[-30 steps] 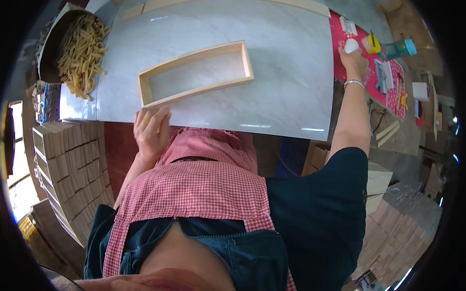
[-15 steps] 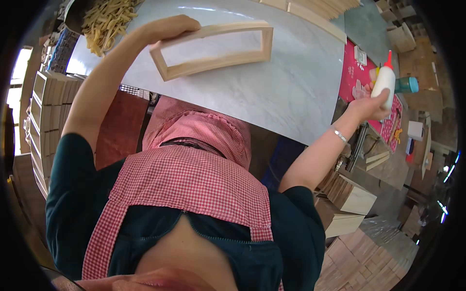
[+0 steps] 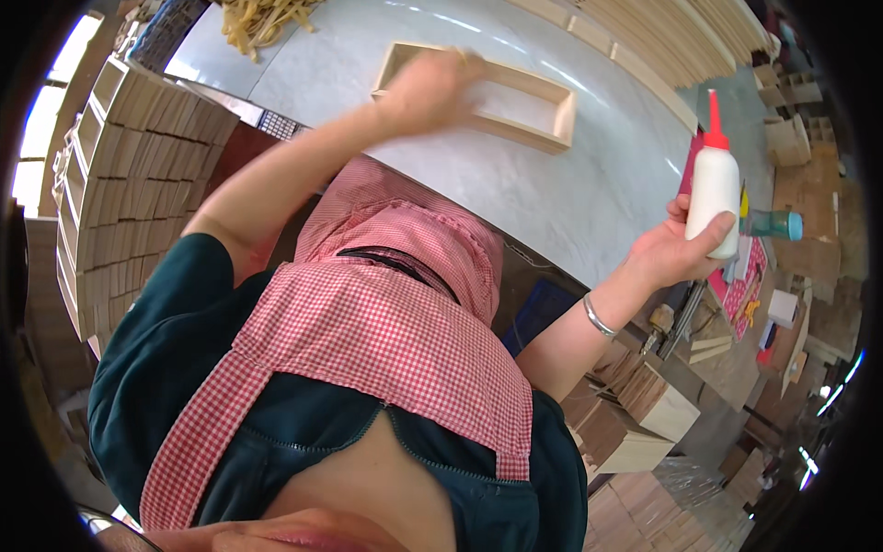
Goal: Assemble wooden boxes by applying glue to the joints and securing them with a pneumatic nail gun.
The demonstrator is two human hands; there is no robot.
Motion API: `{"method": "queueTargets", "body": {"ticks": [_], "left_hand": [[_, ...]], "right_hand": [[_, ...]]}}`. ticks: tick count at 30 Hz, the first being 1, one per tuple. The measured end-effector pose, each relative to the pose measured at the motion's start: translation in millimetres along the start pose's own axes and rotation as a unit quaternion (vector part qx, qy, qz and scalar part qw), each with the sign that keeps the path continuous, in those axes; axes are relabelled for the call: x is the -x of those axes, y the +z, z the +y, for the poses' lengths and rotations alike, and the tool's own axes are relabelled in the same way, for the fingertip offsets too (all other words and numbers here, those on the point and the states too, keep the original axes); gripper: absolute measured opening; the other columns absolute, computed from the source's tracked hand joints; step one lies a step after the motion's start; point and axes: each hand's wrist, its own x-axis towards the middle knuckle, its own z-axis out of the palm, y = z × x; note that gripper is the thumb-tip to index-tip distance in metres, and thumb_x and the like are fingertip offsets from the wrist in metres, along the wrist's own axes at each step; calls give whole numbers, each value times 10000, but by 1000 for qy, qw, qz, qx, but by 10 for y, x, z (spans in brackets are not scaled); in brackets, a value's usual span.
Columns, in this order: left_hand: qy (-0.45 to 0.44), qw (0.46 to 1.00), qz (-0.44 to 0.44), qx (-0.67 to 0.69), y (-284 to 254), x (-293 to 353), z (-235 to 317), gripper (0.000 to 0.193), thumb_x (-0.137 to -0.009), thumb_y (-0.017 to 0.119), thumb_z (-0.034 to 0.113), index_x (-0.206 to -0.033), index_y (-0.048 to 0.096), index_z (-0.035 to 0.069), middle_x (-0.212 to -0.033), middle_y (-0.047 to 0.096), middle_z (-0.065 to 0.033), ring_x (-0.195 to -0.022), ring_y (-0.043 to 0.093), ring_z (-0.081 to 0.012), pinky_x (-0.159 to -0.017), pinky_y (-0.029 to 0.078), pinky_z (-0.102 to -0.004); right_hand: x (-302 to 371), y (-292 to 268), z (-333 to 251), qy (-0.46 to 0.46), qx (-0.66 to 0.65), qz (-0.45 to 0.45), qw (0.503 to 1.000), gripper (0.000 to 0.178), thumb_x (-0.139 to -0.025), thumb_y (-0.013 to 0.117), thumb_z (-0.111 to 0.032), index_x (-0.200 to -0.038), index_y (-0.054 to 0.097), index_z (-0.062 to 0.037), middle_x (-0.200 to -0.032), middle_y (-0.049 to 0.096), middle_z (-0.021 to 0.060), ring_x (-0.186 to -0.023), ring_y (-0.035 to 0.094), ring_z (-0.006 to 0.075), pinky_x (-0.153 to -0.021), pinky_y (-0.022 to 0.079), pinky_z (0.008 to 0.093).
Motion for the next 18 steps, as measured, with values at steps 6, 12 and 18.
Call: {"method": "queueTargets", "body": {"ticks": [6, 12, 18], "left_hand": [[38, 999, -12, 9, 331, 443, 176, 432, -905, 643, 196, -1335, 623, 155, -1270, 618, -63, -1240, 557, -256, -1155, 357, -509], [111, 977, 177, -50, 522, 777, 100, 479, -910, 643, 275, -1374, 601, 160, -1340, 563, -92, -1300, 512, -285, -1214, 301, -525], [97, 982, 152, 48, 602, 994, 121, 472, -885, 653, 278, -1329, 623, 123, -1368, 539, -104, -1344, 472, -295, -1246, 261, -534]], "right_hand": [[629, 531, 186, 87, 28, -148, 985, 467, -954, 696, -290, -1203, 521, 65, -884, 634, 174, -562, 595, 184, -491, 478, 249], [1232, 851, 331, 166, 85, -348, 919, 473, -907, 758, -248, -1244, 527, -9, -1059, 612, 164, -695, 626, 195, -565, 524, 267], [1433, 1033, 656, 147, 107, -411, 893, 492, -874, 796, -245, -1231, 538, -26, -1089, 616, 143, -824, 631, 206, -674, 549, 297]]}}
